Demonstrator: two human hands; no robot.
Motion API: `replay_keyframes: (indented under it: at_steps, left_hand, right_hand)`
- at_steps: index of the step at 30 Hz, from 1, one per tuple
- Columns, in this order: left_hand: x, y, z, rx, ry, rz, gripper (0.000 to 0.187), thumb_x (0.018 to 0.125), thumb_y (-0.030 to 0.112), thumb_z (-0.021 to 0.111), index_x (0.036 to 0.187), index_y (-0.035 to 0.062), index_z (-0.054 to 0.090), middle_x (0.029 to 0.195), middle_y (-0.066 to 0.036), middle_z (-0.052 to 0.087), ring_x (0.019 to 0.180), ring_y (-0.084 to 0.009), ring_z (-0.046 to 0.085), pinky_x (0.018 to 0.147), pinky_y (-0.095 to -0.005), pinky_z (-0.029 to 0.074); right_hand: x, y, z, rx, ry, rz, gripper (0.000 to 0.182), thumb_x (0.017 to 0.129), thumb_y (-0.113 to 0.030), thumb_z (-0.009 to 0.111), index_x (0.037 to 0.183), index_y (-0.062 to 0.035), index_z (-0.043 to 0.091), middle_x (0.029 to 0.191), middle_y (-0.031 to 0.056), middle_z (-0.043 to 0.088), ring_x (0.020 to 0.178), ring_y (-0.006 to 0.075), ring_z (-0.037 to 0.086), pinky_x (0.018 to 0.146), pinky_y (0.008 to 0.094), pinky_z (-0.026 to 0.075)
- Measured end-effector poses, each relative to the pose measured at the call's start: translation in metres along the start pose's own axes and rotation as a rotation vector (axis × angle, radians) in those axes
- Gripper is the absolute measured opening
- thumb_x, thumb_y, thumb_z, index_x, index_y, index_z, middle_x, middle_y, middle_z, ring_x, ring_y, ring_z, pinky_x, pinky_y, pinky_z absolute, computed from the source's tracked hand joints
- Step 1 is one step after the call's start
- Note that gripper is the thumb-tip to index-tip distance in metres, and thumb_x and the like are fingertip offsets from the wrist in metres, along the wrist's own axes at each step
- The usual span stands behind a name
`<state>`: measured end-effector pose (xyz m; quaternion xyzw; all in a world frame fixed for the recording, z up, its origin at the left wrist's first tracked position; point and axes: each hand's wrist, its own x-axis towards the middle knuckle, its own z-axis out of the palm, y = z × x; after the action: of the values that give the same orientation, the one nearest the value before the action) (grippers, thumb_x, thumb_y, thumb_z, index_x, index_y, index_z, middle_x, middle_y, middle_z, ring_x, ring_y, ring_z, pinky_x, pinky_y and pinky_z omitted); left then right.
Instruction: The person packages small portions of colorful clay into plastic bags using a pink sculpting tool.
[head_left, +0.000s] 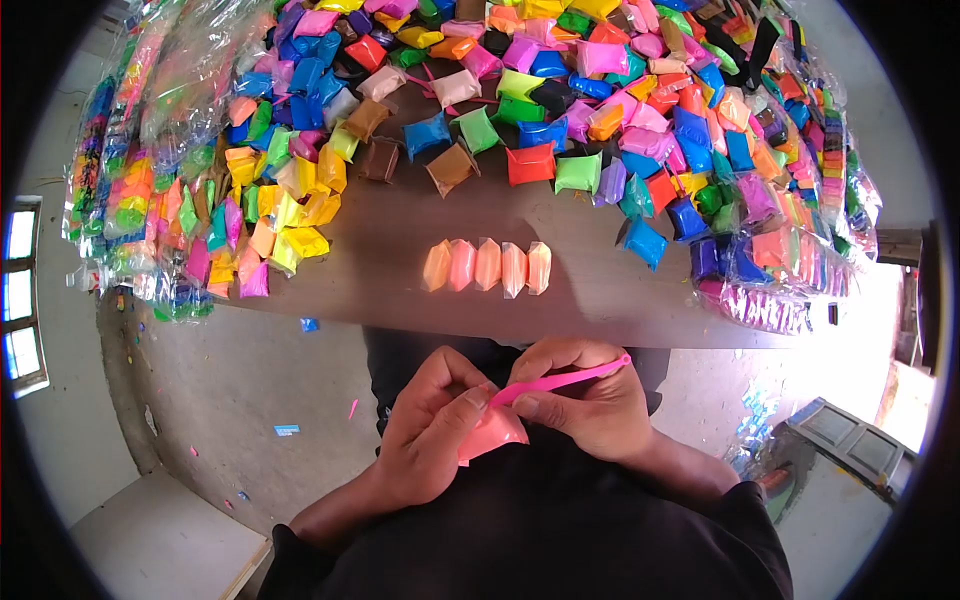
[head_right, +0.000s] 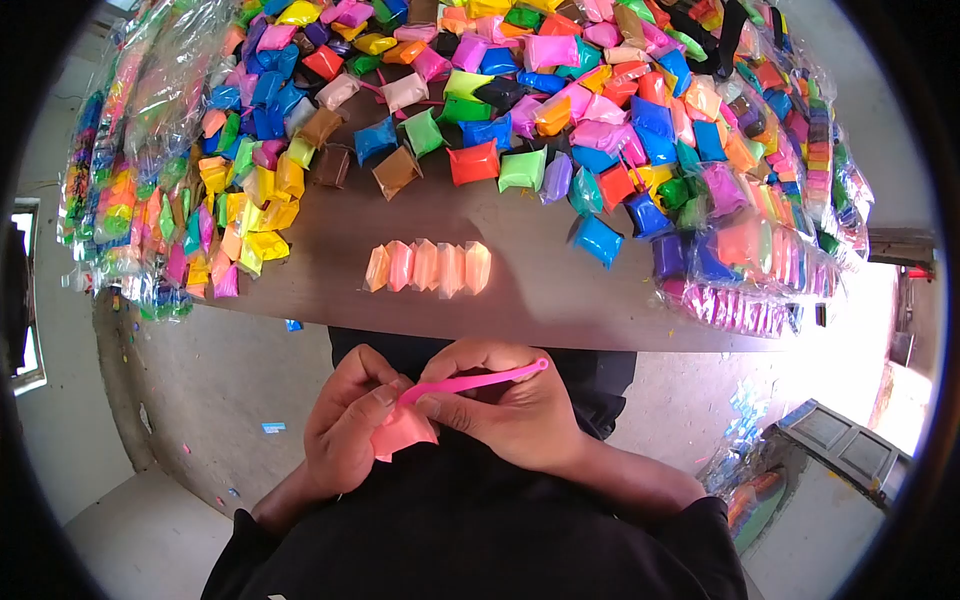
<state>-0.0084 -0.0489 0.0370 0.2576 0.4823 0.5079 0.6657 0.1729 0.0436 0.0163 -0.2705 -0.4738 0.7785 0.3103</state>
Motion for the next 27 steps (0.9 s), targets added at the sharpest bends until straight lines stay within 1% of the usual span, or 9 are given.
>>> replay_keyframes:
  at_steps: [7,10,11,13,15,19,21,25,27]
  left_hand:
    - [0.002,-0.002,0.002,0.006,0.001,0.051,0.008,0.108,0.01,0.046,0.109,0.0018,0.047,0.098,-0.007,0.064,0.087,-0.006,0.057,0.078,-0.0225,0.046]
    - [0.002,-0.011,-0.001,-0.021,-0.008,0.063,0.009,0.107,0.009,0.046,0.11,0.0016,0.047,0.1,-0.008,0.066,0.09,-0.0081,0.06,0.081,-0.024,0.047]
    - [0.002,-0.01,-0.002,-0.021,-0.008,0.063,0.009,0.107,0.009,0.046,0.11,0.0016,0.047,0.1,-0.008,0.066,0.09,-0.0081,0.06,0.081,-0.024,0.047]
    - [0.002,-0.007,-0.004,0.005,-0.002,0.051,0.009,0.106,0.009,0.048,0.111,0.0016,0.048,0.101,-0.009,0.066,0.088,-0.0085,0.059,0.078,-0.0244,0.048]
    - [0.003,-0.006,-0.005,-0.01,0.0,0.049,0.01,0.104,0.008,0.048,0.111,0.0016,0.048,0.102,-0.01,0.066,0.086,-0.0085,0.059,0.076,-0.0244,0.048]
    - [0.004,-0.001,-0.004,0.034,0.027,0.038,0.012,0.1,0.006,0.05,0.111,0.0018,0.048,0.103,-0.011,0.065,0.083,-0.0082,0.057,0.072,-0.0242,0.047]
    - [0.005,-0.002,-0.005,0.047,0.031,0.031,0.012,0.099,0.005,0.05,0.111,0.0017,0.048,0.103,-0.011,0.065,0.084,-0.0083,0.057,0.072,-0.0241,0.047]
    - [0.006,-0.003,-0.001,0.083,0.058,0.041,0.012,0.099,0.004,0.051,0.111,0.0014,0.049,0.103,-0.009,0.064,0.087,-0.0082,0.057,0.074,-0.0237,0.048]
    - [0.007,-0.004,0.0,0.129,0.061,0.075,0.011,0.1,0.005,0.051,0.11,0.0012,0.049,0.102,-0.009,0.063,0.087,-0.0077,0.057,0.076,-0.0237,0.048]
  right_hand:
    - [-0.001,-0.005,-0.001,-0.058,-0.002,0.131,0.014,0.089,0.001,0.077,0.099,-0.0003,0.067,0.092,0.0036,0.07,0.082,0.0066,0.062,0.071,0.0233,0.05]
    - [-0.001,-0.002,-0.001,0.082,0.009,0.176,0.014,0.089,0.003,0.076,0.099,0.0002,0.066,0.091,0.0047,0.07,0.08,0.0076,0.063,0.069,0.0236,0.05]
    - [-0.001,-0.001,-0.003,0.223,0.005,0.204,0.014,0.09,0.003,0.075,0.099,0.0003,0.066,0.092,0.0064,0.07,0.079,0.0094,0.063,0.069,0.0249,0.05]
    - [-0.002,-0.002,-0.006,0.364,0.001,0.232,0.013,0.09,0.003,0.075,0.098,0.0005,0.065,0.092,0.0081,0.07,0.077,0.0111,0.063,0.069,0.0263,0.05]
    - [-0.002,-0.004,-0.009,0.548,-0.02,0.194,0.007,0.095,0.0,0.069,0.101,0.0004,0.065,0.093,0.0114,0.069,0.075,0.0147,0.063,0.069,0.0289,0.05]
    - [-0.003,-0.006,-0.02,0.544,-0.03,0.136,0.006,0.1,-0.003,0.063,0.103,0.002,0.062,0.093,0.0112,0.068,0.074,0.0157,0.061,0.07,0.0298,0.049]
    - [-0.002,-0.012,-0.023,-0.122,0.01,0.092,0.012,0.104,-0.008,0.057,0.107,0.0033,0.062,0.091,0.0085,0.066,0.074,0.0138,0.06,0.07,0.0283,0.048]
    - [-0.003,-0.02,-0.008,-0.145,0.04,0.124,0.01,0.102,-0.005,0.06,0.103,0.0034,0.065,0.089,0.0064,0.065,0.073,0.0117,0.058,0.067,0.0266,0.047]
    - [0.001,-0.019,0.002,-0.226,0.067,0.007,0.005,0.096,0.0,0.068,0.1,-0.0001,0.07,0.087,0.0053,0.065,0.072,0.0095,0.057,0.061,0.0256,0.044]
